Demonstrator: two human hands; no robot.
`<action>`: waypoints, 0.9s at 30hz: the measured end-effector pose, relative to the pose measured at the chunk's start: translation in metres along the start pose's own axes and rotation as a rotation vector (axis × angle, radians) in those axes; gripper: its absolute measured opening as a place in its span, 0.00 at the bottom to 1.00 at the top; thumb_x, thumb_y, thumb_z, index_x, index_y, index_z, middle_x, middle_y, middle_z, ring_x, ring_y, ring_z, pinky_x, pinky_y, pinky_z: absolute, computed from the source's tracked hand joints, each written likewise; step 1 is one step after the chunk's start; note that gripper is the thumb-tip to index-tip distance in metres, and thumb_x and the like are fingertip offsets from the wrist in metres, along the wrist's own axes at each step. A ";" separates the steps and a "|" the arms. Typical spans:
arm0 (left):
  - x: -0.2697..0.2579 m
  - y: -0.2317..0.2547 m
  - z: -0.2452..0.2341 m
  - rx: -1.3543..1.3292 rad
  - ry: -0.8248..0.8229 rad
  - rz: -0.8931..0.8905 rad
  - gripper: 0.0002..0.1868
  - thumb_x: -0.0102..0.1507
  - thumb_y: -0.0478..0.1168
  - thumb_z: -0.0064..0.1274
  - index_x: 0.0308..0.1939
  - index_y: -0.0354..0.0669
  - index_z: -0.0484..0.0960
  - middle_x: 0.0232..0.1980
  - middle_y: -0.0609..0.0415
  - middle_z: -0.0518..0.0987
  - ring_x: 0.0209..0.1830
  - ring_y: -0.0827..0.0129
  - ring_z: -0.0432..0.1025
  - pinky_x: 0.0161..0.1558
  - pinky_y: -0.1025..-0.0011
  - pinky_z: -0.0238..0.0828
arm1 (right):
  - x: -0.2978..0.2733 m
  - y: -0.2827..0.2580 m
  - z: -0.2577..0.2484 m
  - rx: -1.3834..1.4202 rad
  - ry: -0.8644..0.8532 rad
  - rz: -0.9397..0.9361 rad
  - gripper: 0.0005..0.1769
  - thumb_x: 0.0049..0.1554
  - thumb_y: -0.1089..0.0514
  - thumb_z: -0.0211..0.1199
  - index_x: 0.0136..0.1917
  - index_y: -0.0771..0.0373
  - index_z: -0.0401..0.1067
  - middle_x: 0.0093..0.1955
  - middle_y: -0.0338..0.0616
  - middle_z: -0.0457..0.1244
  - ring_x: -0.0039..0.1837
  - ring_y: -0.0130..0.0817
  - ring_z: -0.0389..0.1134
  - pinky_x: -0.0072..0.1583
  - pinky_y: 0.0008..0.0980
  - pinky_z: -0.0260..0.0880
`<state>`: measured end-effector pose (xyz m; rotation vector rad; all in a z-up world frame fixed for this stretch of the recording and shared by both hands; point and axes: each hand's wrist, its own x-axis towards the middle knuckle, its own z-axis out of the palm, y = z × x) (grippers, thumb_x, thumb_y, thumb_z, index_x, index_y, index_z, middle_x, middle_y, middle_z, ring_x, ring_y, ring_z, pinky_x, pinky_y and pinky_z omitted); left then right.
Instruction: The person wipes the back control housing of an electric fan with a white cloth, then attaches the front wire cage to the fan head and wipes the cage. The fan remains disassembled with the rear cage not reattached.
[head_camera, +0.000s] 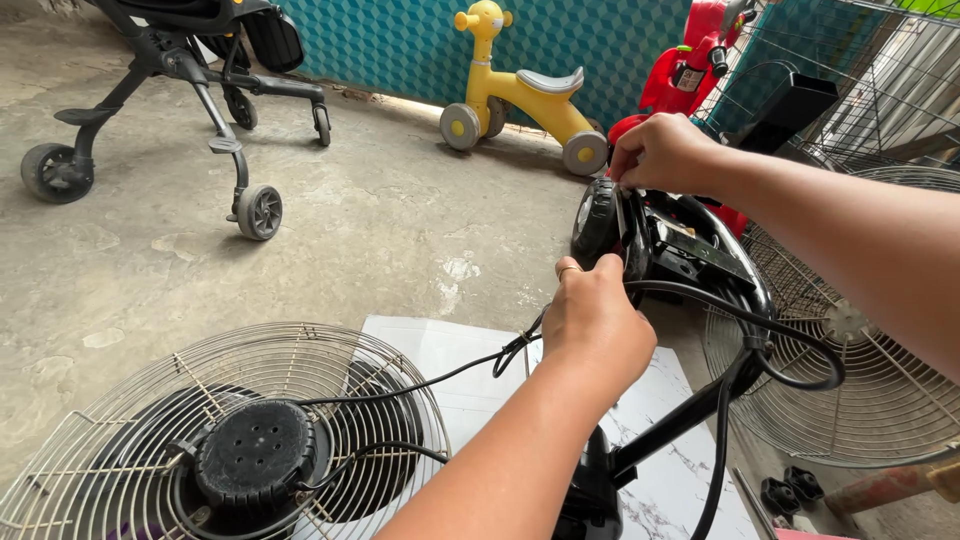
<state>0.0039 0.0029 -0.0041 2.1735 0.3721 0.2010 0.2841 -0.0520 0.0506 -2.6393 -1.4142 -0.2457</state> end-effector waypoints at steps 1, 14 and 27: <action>0.003 -0.001 0.000 -0.001 -0.005 -0.015 0.26 0.61 0.32 0.53 0.64 0.41 0.70 0.77 0.29 0.52 0.59 0.47 0.75 0.55 0.65 0.77 | 0.000 -0.003 0.002 -0.023 0.023 -0.019 0.09 0.46 0.64 0.73 0.42 0.60 0.83 0.43 0.42 0.73 0.49 0.32 0.75 0.54 0.33 0.75; 0.008 -0.016 -0.008 -0.085 0.051 -0.055 0.30 0.58 0.32 0.52 0.66 0.42 0.69 0.75 0.31 0.55 0.59 0.46 0.75 0.56 0.64 0.77 | -0.032 -0.065 -0.009 0.015 -0.058 -0.120 0.06 0.44 0.60 0.75 0.38 0.58 0.83 0.40 0.41 0.73 0.47 0.32 0.75 0.52 0.34 0.74; -0.007 -0.009 -0.017 -0.101 0.004 -0.123 0.31 0.58 0.30 0.52 0.67 0.46 0.69 0.75 0.38 0.56 0.60 0.51 0.75 0.54 0.66 0.78 | -0.045 -0.085 -0.030 0.116 -0.170 0.004 0.06 0.44 0.60 0.76 0.39 0.57 0.84 0.40 0.40 0.74 0.45 0.29 0.74 0.50 0.32 0.74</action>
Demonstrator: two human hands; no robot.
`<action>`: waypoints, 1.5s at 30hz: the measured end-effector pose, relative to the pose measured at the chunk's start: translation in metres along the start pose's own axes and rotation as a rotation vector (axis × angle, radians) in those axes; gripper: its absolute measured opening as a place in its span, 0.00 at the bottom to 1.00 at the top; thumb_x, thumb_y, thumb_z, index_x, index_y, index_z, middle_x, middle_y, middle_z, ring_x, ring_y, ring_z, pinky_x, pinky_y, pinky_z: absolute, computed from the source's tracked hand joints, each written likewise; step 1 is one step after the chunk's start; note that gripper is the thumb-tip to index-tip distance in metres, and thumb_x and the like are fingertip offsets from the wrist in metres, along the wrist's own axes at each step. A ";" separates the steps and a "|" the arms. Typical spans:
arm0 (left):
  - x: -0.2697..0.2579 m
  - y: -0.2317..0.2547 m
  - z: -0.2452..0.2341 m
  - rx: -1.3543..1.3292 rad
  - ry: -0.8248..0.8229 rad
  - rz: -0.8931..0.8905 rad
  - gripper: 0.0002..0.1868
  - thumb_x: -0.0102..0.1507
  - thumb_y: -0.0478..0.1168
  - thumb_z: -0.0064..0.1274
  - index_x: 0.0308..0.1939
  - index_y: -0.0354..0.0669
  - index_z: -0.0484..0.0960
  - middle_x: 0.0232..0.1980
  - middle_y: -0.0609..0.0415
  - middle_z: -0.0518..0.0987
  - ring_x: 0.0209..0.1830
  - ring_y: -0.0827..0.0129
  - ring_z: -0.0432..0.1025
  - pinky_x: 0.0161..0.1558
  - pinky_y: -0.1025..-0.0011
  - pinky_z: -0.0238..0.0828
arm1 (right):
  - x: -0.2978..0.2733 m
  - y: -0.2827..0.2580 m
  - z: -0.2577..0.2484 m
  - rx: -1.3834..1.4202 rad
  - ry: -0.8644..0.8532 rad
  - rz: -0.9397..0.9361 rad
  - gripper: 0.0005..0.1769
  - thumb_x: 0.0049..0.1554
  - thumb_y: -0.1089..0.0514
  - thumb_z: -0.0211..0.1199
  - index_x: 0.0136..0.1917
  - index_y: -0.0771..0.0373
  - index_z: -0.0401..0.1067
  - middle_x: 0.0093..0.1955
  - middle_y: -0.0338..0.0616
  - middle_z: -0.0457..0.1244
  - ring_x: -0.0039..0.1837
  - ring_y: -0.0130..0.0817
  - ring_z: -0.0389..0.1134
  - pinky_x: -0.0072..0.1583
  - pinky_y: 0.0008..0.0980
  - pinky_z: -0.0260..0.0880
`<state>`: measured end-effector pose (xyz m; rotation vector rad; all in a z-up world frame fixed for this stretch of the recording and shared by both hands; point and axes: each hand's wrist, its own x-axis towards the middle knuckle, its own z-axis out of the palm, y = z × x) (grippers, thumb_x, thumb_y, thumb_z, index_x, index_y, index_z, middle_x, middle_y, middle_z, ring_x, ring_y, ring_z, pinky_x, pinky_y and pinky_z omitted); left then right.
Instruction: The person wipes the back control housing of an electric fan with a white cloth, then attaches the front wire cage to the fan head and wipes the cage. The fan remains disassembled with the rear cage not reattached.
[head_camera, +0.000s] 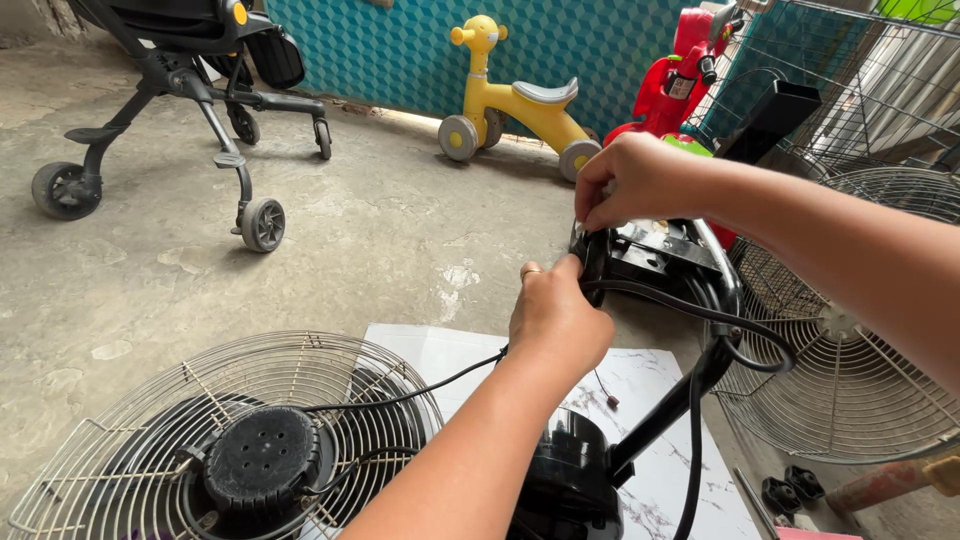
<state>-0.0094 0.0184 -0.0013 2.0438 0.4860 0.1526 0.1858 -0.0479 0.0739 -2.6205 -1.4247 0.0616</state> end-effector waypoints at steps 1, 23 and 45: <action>-0.001 0.001 0.000 0.004 -0.003 0.015 0.30 0.59 0.31 0.53 0.66 0.45 0.69 0.74 0.38 0.58 0.59 0.50 0.76 0.54 0.66 0.78 | -0.002 -0.002 0.000 -0.031 -0.004 -0.016 0.06 0.44 0.60 0.76 0.39 0.57 0.84 0.39 0.39 0.74 0.45 0.29 0.74 0.50 0.31 0.74; -0.006 -0.001 -0.002 0.011 -0.013 0.049 0.29 0.59 0.32 0.54 0.65 0.43 0.70 0.72 0.37 0.61 0.59 0.48 0.75 0.55 0.64 0.77 | -0.017 -0.008 0.004 -0.071 0.035 -0.035 0.07 0.44 0.58 0.75 0.39 0.56 0.84 0.40 0.36 0.74 0.47 0.27 0.75 0.53 0.30 0.74; -0.004 -0.014 0.004 0.024 0.053 0.151 0.27 0.59 0.33 0.54 0.63 0.39 0.71 0.67 0.30 0.65 0.56 0.46 0.76 0.56 0.63 0.76 | 0.045 0.039 0.014 -0.144 0.203 -0.014 0.06 0.48 0.62 0.72 0.42 0.62 0.81 0.44 0.45 0.72 0.49 0.36 0.74 0.53 0.36 0.74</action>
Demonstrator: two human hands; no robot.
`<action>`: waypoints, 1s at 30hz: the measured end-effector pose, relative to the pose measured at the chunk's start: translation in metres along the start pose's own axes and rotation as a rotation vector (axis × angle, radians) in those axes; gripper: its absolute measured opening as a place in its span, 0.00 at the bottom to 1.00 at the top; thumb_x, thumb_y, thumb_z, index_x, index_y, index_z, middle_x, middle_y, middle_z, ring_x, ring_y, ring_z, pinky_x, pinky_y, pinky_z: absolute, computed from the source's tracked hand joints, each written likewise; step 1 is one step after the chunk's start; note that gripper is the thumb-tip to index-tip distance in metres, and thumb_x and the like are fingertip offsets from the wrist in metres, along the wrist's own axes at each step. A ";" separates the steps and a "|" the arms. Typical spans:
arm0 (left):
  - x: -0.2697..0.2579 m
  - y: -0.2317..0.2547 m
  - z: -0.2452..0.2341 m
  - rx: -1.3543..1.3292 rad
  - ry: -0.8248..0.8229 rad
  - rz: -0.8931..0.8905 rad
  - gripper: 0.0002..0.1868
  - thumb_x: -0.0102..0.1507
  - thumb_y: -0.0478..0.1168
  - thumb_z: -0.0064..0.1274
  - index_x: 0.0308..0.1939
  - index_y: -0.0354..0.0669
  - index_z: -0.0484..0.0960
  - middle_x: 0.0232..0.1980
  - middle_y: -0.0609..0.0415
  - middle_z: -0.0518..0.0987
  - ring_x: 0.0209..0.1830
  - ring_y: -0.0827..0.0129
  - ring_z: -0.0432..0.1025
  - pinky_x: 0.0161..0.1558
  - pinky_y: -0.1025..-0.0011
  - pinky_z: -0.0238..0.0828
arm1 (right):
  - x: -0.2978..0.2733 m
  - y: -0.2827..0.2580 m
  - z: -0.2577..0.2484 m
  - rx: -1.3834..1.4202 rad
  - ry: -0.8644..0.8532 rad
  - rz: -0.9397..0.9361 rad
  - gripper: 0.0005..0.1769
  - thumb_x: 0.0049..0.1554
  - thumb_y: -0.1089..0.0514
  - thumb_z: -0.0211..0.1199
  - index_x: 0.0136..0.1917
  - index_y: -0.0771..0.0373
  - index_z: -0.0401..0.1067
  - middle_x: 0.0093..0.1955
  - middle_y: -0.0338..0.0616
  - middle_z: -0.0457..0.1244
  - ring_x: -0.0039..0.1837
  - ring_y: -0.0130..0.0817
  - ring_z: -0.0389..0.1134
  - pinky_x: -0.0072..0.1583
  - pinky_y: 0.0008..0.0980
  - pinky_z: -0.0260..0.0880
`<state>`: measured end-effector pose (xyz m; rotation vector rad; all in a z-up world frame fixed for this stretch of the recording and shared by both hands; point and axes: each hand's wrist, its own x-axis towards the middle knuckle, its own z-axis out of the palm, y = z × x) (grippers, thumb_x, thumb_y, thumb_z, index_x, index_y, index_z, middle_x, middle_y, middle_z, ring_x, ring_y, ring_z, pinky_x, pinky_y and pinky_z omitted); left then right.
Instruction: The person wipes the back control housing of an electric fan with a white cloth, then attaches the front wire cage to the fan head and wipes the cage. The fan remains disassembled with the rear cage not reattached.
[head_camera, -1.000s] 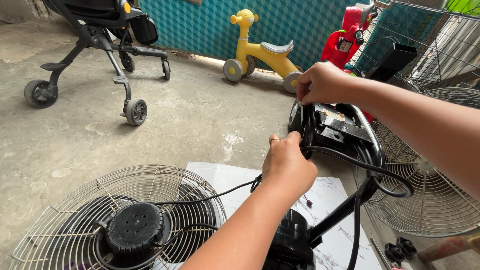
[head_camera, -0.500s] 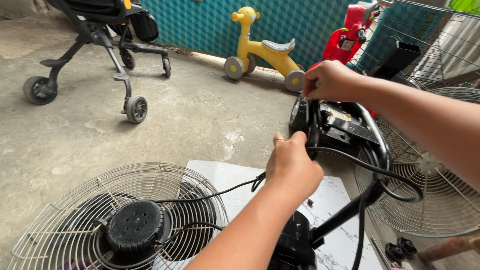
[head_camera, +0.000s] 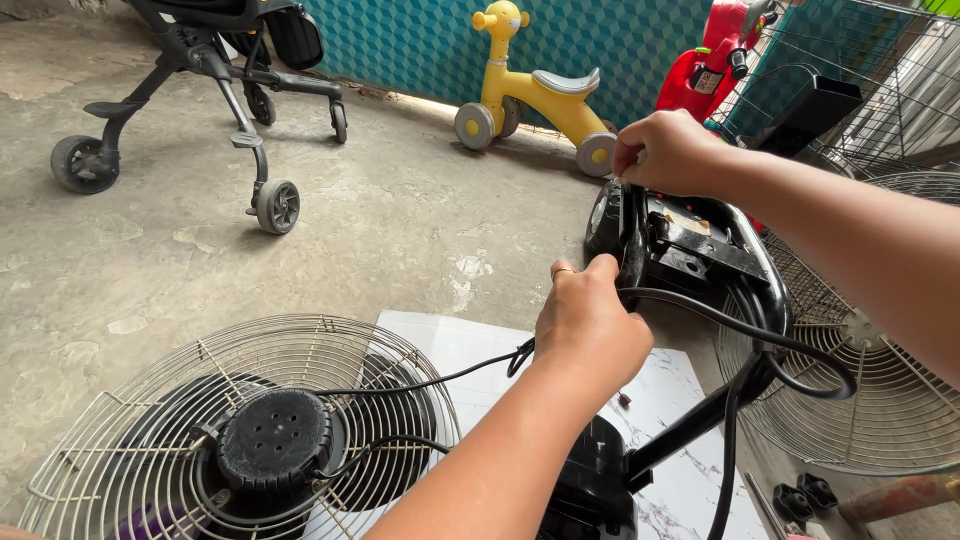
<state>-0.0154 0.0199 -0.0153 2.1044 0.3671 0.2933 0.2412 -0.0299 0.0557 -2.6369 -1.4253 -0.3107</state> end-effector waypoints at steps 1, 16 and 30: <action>0.000 -0.001 -0.001 -0.015 0.010 -0.009 0.28 0.58 0.33 0.54 0.64 0.40 0.71 0.67 0.32 0.65 0.57 0.46 0.76 0.56 0.63 0.76 | -0.006 -0.007 -0.002 -0.005 -0.008 -0.013 0.07 0.48 0.62 0.73 0.42 0.62 0.81 0.44 0.45 0.72 0.49 0.36 0.74 0.53 0.36 0.74; 0.005 0.002 0.003 -0.024 0.026 -0.055 0.28 0.58 0.34 0.55 0.64 0.46 0.72 0.67 0.36 0.65 0.56 0.51 0.76 0.56 0.64 0.75 | -0.072 -0.087 -0.022 -0.027 -0.027 -0.068 0.05 0.44 0.64 0.69 0.38 0.61 0.82 0.38 0.47 0.72 0.44 0.39 0.75 0.50 0.35 0.74; 0.005 -0.013 0.005 0.000 0.107 -0.107 0.23 0.58 0.36 0.56 0.58 0.41 0.76 0.56 0.44 0.72 0.49 0.57 0.77 0.52 0.65 0.77 | -0.175 0.034 -0.072 1.249 0.226 0.628 0.19 0.55 0.62 0.60 0.61 0.63 0.72 0.53 0.52 0.69 0.51 0.42 0.73 0.55 0.45 0.74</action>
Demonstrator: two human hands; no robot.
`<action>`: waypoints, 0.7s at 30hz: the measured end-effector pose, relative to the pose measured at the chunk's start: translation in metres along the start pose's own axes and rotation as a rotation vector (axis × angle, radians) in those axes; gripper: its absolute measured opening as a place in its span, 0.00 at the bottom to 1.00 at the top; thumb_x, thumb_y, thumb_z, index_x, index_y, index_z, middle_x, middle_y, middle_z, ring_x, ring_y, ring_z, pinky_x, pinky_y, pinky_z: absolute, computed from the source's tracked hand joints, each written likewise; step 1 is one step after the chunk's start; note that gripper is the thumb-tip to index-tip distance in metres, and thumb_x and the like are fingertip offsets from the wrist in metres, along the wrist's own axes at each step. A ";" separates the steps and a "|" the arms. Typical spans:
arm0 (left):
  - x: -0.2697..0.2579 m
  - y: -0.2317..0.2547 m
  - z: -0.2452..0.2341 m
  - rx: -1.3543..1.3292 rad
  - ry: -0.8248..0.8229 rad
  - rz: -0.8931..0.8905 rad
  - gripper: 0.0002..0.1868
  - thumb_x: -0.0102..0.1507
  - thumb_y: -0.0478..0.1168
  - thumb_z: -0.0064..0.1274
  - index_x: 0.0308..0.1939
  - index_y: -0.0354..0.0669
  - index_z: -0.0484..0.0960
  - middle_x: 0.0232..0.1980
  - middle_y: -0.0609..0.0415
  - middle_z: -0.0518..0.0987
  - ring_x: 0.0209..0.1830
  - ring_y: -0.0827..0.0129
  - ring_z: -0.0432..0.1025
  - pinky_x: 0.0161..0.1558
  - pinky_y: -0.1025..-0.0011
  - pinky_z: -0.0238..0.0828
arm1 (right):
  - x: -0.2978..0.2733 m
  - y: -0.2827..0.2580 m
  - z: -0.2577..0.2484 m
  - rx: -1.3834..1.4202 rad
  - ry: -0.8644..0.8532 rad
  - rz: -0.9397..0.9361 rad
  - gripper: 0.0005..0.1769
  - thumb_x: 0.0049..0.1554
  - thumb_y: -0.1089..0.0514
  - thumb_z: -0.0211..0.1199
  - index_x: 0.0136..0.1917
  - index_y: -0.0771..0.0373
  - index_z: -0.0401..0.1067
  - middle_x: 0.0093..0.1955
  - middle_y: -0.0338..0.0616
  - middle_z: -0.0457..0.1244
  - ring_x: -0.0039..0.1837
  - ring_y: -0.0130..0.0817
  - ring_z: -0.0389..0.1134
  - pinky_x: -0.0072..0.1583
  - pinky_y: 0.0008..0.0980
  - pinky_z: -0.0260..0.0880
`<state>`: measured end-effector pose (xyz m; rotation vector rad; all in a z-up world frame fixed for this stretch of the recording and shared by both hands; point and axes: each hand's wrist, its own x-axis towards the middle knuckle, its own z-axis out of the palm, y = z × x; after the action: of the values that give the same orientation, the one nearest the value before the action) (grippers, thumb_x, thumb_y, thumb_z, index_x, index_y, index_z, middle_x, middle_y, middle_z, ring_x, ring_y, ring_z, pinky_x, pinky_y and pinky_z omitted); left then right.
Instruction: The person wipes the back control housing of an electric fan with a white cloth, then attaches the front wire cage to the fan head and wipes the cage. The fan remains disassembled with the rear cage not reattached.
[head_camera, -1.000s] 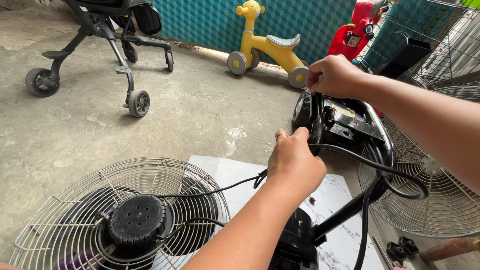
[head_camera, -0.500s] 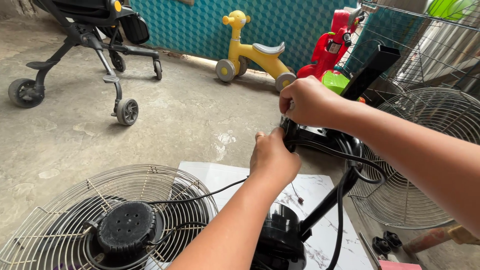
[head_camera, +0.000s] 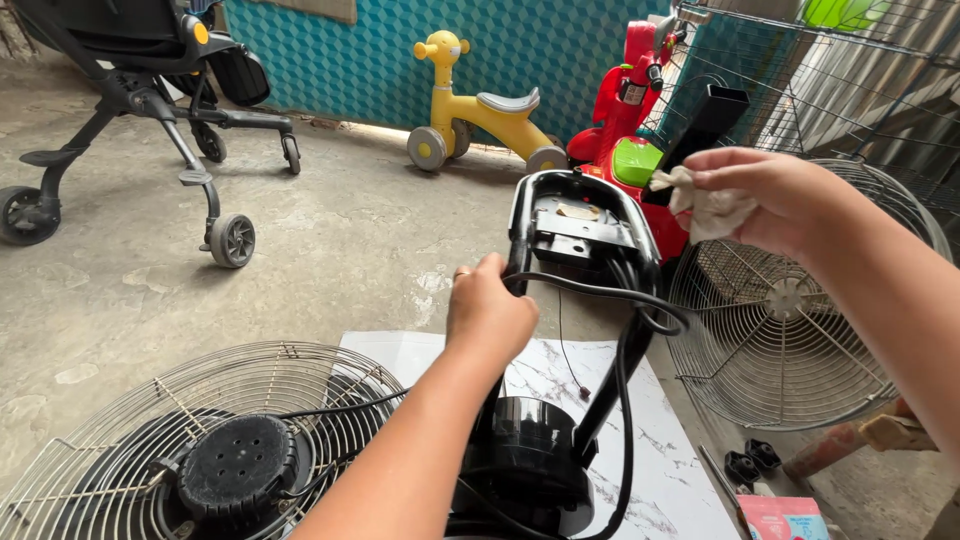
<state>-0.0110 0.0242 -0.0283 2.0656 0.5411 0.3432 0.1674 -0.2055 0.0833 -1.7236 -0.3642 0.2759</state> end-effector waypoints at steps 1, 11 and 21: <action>0.003 -0.003 0.001 0.005 0.022 0.025 0.23 0.57 0.36 0.57 0.58 0.41 0.76 0.55 0.44 0.72 0.50 0.56 0.76 0.52 0.64 0.76 | -0.001 0.008 -0.011 0.045 0.019 0.017 0.20 0.56 0.62 0.58 0.62 0.62 0.71 0.54 0.52 0.69 0.53 0.44 0.73 0.57 0.46 0.73; 0.029 -0.023 0.019 0.073 0.107 0.089 0.16 0.54 0.40 0.59 0.45 0.42 0.79 0.48 0.44 0.76 0.49 0.55 0.76 0.50 0.62 0.75 | -0.015 0.018 -0.021 -0.407 0.056 -0.087 0.12 0.52 0.63 0.69 0.50 0.66 0.77 0.47 0.52 0.71 0.48 0.41 0.74 0.53 0.42 0.78; 0.032 -0.021 0.026 0.133 0.149 0.123 0.14 0.54 0.40 0.59 0.42 0.40 0.80 0.47 0.43 0.78 0.49 0.54 0.75 0.50 0.61 0.74 | -0.016 0.016 0.010 -0.760 -0.023 -0.324 0.10 0.51 0.61 0.72 0.48 0.62 0.81 0.44 0.45 0.73 0.44 0.28 0.75 0.51 0.30 0.78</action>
<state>0.0235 0.0310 -0.0589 2.2191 0.5388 0.5495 0.1503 -0.2051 0.0658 -2.3567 -0.8318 -0.1025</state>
